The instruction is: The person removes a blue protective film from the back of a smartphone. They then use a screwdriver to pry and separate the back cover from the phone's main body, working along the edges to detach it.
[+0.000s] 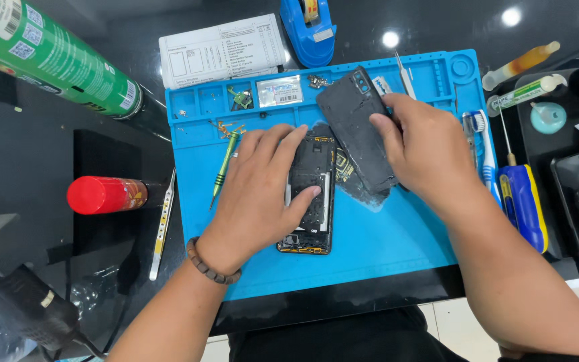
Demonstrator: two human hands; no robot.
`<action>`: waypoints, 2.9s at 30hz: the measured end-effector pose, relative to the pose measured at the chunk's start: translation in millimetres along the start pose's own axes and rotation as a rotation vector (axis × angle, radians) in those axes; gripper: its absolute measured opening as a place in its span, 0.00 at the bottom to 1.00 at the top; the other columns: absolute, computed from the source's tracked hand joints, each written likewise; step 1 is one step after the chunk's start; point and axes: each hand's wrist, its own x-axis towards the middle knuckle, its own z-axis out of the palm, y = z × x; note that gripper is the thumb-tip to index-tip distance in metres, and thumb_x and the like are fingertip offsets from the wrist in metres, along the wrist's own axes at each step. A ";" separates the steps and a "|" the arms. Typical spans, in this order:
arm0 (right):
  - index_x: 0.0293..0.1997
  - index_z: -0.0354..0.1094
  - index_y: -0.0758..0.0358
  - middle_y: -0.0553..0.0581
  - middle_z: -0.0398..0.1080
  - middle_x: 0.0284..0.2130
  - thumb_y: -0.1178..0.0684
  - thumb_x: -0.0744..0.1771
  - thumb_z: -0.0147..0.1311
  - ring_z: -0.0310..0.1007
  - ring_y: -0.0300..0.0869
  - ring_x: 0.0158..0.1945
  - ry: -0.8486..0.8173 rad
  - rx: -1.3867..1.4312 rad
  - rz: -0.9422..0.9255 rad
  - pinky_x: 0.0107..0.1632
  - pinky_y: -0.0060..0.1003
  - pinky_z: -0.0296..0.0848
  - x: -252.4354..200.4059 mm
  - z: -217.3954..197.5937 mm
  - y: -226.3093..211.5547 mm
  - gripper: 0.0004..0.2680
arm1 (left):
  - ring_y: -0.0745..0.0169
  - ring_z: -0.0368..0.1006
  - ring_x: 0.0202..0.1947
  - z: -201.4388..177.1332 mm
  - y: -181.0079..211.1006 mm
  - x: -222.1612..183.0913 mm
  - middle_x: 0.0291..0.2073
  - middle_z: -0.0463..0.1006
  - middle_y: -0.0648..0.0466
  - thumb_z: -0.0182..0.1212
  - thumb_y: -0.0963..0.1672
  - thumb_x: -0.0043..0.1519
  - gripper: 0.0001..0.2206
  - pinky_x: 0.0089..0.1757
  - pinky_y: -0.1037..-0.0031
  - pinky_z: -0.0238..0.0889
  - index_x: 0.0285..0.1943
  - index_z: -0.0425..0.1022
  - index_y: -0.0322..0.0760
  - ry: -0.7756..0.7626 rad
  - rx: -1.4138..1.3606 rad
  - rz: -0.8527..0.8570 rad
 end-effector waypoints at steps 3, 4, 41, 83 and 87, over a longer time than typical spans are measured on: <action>0.57 0.66 0.66 0.64 0.73 0.43 0.42 0.68 0.50 0.72 0.61 0.39 -0.021 -0.176 -0.014 0.32 0.54 0.69 -0.1 -1.1 0.3 0.18 | 0.43 0.57 0.56 -1.8 -2.2 0.6 0.58 0.64 0.44 0.61 0.50 0.56 0.31 0.51 0.53 0.57 0.66 0.59 0.33 -0.024 -0.053 -0.019; 0.57 0.66 0.66 0.64 0.73 0.43 0.42 0.68 0.50 0.72 0.61 0.39 -0.019 -0.179 -0.014 0.32 0.54 0.69 -3.4 -2.5 0.1 0.18 | 0.43 0.57 0.56 -1.0 -2.6 -0.1 0.58 0.64 0.44 0.61 0.50 0.56 0.31 0.51 0.53 0.57 0.66 0.59 0.33 -0.022 -0.054 -0.016; 0.66 0.44 0.67 0.62 0.68 0.45 0.36 0.62 0.61 0.70 0.51 0.43 0.222 0.176 -0.341 0.43 0.45 0.69 -104.7 -2.0 -28.6 0.34 | 0.53 0.75 0.53 -0.7 29.1 5.7 0.56 0.73 0.48 0.58 0.46 0.54 0.34 0.45 0.63 0.76 0.71 0.49 0.41 -0.139 -1.141 -0.387; 0.48 0.65 0.70 0.60 0.69 0.27 0.46 0.65 0.44 0.65 0.42 0.18 -0.558 1.178 0.190 0.18 0.33 0.63 -50.5 -4.3 -58.9 0.15 | 0.54 0.65 0.59 -33.0 -7.0 -2.0 0.59 0.67 0.46 0.51 0.42 0.59 0.27 0.59 0.64 0.61 0.69 0.53 0.34 0.827 -1.471 -0.281; 0.53 0.65 0.70 0.58 0.70 0.28 0.48 0.65 0.43 0.67 0.40 0.20 -0.525 1.086 0.139 0.20 0.31 0.66 -52.7 5.4 -49.5 0.16 | 0.42 0.73 0.47 -34.0 -7.4 -0.5 0.52 0.69 0.38 0.49 0.44 0.61 0.28 0.44 0.56 0.71 0.71 0.48 0.36 0.762 -1.722 -0.232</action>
